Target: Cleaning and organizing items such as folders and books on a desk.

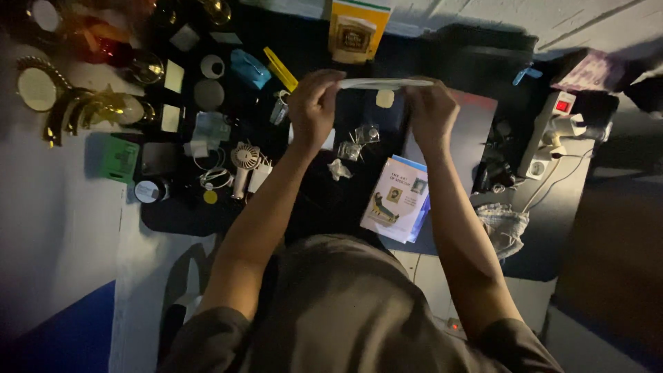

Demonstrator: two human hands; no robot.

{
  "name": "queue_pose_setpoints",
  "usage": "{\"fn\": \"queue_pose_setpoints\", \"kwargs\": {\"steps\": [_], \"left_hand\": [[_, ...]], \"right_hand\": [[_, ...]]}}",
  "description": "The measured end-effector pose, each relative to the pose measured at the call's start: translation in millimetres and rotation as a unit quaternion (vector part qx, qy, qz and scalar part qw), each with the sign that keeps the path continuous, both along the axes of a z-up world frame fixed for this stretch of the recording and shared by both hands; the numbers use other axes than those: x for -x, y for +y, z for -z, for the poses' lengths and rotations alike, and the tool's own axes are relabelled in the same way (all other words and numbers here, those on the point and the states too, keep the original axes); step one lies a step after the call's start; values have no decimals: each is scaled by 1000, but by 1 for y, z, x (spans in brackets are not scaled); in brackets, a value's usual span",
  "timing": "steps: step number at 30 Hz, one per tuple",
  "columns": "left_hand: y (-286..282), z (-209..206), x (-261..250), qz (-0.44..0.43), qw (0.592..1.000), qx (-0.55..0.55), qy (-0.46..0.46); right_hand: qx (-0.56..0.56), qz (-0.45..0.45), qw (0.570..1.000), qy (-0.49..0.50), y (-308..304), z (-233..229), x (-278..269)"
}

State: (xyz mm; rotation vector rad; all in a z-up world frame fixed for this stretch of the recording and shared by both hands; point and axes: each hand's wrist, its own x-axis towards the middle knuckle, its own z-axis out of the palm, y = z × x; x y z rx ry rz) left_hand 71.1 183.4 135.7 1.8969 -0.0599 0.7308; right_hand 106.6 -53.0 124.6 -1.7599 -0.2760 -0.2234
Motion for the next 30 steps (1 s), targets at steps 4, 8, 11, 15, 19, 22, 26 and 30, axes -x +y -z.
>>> {"fn": "queue_pose_setpoints", "kwargs": {"steps": [4, 8, 11, 15, 19, 22, 26, 30], "left_hand": [[-27, 11, 4, 26, 996, -44, -76], [-55, -11, 25, 112, 979, -115, -129], [-80, -16, 43, 167, 964, -150, -144], [-117, 16, 71, 291, 955, -42, -31], [-141, 32, 99, 326, 933, -56, 142], [-144, 52, 122, 318, 939, -79, 105], [-140, 120, 156, 231, 944, -140, 191], [-139, 176, 175, 163, 927, -167, 292]], "right_hand": [[30, 29, 999, 15, -35, -10, 21], [63, 70, 995, -42, -74, -17, 47], [75, 81, 991, -81, -108, -16, 68], [0, 78, 997, -17, -145, -14, 100], [-60, 101, 991, 55, -192, 26, 128], [-34, 157, 983, 89, -221, 47, 153], [14, 274, 949, 156, -259, 85, 190], [133, 378, 889, 220, -308, 163, 228]]}}
